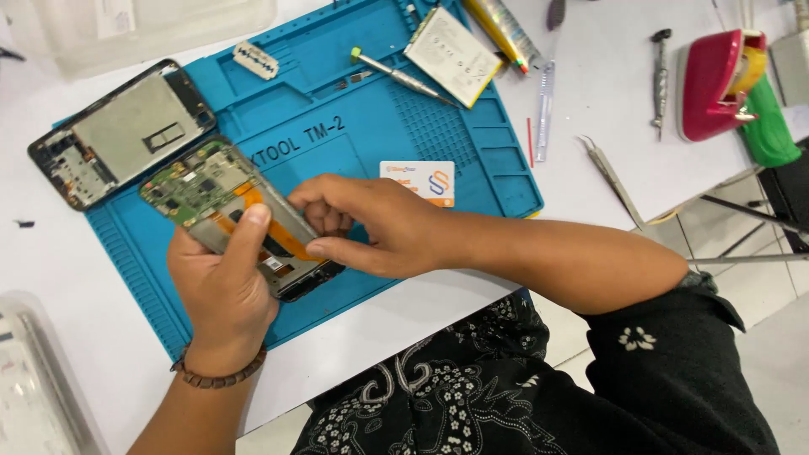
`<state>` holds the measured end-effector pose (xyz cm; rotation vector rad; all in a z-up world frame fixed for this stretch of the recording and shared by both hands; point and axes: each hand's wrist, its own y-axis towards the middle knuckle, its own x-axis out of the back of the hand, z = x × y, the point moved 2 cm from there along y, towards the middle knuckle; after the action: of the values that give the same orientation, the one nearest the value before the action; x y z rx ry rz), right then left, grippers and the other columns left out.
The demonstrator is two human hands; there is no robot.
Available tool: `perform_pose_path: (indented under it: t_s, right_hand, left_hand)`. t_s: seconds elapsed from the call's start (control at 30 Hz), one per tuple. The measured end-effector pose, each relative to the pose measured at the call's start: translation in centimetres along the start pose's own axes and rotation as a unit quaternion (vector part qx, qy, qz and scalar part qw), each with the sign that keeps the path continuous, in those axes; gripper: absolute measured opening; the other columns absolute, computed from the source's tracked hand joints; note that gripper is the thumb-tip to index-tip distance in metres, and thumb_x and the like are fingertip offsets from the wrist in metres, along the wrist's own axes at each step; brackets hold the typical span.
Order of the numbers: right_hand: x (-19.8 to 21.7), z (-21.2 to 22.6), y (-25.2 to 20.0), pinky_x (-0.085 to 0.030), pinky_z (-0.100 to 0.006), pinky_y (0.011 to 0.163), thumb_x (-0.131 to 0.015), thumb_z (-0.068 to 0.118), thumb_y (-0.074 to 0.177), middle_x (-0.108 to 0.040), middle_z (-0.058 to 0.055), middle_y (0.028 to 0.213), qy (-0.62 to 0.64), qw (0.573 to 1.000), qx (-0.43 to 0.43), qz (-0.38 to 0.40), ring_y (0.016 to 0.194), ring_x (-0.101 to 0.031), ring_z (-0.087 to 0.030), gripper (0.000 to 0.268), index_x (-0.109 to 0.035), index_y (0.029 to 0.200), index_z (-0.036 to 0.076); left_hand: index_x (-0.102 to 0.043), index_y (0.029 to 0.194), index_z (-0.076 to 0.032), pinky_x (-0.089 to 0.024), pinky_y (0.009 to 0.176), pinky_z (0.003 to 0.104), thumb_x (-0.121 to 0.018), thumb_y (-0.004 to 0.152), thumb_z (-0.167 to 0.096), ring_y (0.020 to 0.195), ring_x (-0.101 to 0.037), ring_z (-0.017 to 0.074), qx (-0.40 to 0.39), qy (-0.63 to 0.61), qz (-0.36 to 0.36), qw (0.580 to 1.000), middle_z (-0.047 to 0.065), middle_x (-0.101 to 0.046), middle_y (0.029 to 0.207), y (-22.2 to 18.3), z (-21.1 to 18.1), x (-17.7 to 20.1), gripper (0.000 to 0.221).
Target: The person holds a disassembled smartphone and uses their fingers to carefully peel back and reposition a flexible ribbon cable connected to the motherboard. They repeatedly adjust the cable's placement within the device's chassis while holding the phone over a blue work mat.
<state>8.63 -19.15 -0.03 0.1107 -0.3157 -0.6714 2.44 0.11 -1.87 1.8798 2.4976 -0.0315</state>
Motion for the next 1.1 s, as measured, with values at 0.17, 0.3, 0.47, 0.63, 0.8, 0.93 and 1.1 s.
perform_pose_path:
  t_s: [0.17,0.3,0.47,0.63,0.8,0.93,1.1]
  right_hand:
    - [2.3,1.0,-0.6,-0.056,-0.032,0.070,-0.061,0.025,0.107,-0.067,-0.002,0.109,-0.105,0.994,0.007,-0.005,0.085,-0.068,-0.016,0.034,-0.054,0.139,0.014]
    - [7.9,5.8,-3.3,-0.054,-0.035,0.075,-0.062,0.014,0.111,-0.066,-0.011,0.104,-0.291,0.943,0.109,-0.124,0.083,-0.065,-0.023,0.021,-0.060,0.128,0.003]
    - [14.9,6.2,-14.8,-0.057,-0.033,0.075,-0.058,-0.013,0.112,-0.070,-0.022,0.098,-0.362,0.860,-0.013,-0.361,0.081,-0.072,-0.027,0.014,-0.066,0.122,-0.013]
    - [20.8,1.9,-29.8,-0.052,-0.036,0.074,-0.063,0.000,0.113,-0.065,-0.016,0.112,-0.521,0.675,-0.188,-0.487,0.093,-0.063,-0.023,0.013,-0.074,0.118,-0.005]
    - [20.8,1.1,-30.0,-0.055,-0.023,0.066,-0.063,0.017,0.119,-0.066,-0.004,0.086,-0.268,0.717,-0.367,-0.529,0.073,-0.063,-0.008,0.012,-0.070,0.119,0.007]
    - [22.7,-1.3,-31.0,-0.052,-0.022,0.068,-0.061,0.014,0.117,-0.059,-0.003,0.075,-0.089,0.753,-0.349,-0.550,0.068,-0.061,-0.010,0.010,-0.062,0.107,0.013]
    - [23.8,-0.9,-30.8,-0.049,-0.020,0.063,-0.066,0.012,0.110,-0.057,-0.001,0.077,0.005,0.735,-0.372,-0.567,0.065,-0.056,-0.011,0.011,-0.065,0.099,0.013]
  left_hand:
    - [-0.068,0.101,-0.014,-0.060,0.084,0.037,-0.068,0.103,-0.014,0.091,-0.066,0.0152,0.030,-0.009,-0.028,0.999,-0.002,-0.068,0.097,-0.2,0.1,0.1,0.002]
    - [-0.063,0.095,-0.015,-0.058,0.080,0.037,-0.071,0.102,-0.017,0.086,-0.060,0.0139,0.051,-0.012,-0.067,0.996,-0.004,-0.062,0.091,-0.1,0.6,0.9,0.010]
    - [-0.068,0.118,-0.013,-0.065,0.092,0.040,-0.072,0.096,-0.023,0.105,-0.069,0.0163,0.061,0.007,-0.094,0.994,-0.003,-0.070,0.111,-0.2,0.2,0.8,0.024]
    - [-0.026,0.065,-0.017,-0.028,0.060,0.041,-0.066,0.108,-0.010,0.063,-0.020,0.0139,0.017,0.100,-0.060,0.993,-0.003,-0.020,0.063,-0.9,0.4,0.9,0.060]
    - [-0.009,0.085,-0.021,-0.019,0.062,0.046,-0.067,0.108,0.002,0.074,-0.014,0.0198,-0.021,0.117,-0.071,0.990,0.002,-0.013,0.077,-1.0,3.4,2.1,0.067]
    - [-0.010,0.083,-0.022,-0.022,0.062,0.044,-0.067,0.109,0.004,0.074,-0.016,0.0186,-0.029,0.104,-0.068,0.992,0.001,-0.016,0.078,-0.9,3.4,2.4,0.068]
    - [-0.009,0.080,-0.021,-0.021,0.061,0.043,-0.066,0.107,0.006,0.072,-0.014,0.0174,-0.032,0.096,-0.057,0.993,0.000,-0.014,0.074,-0.6,2.4,1.8,0.068]
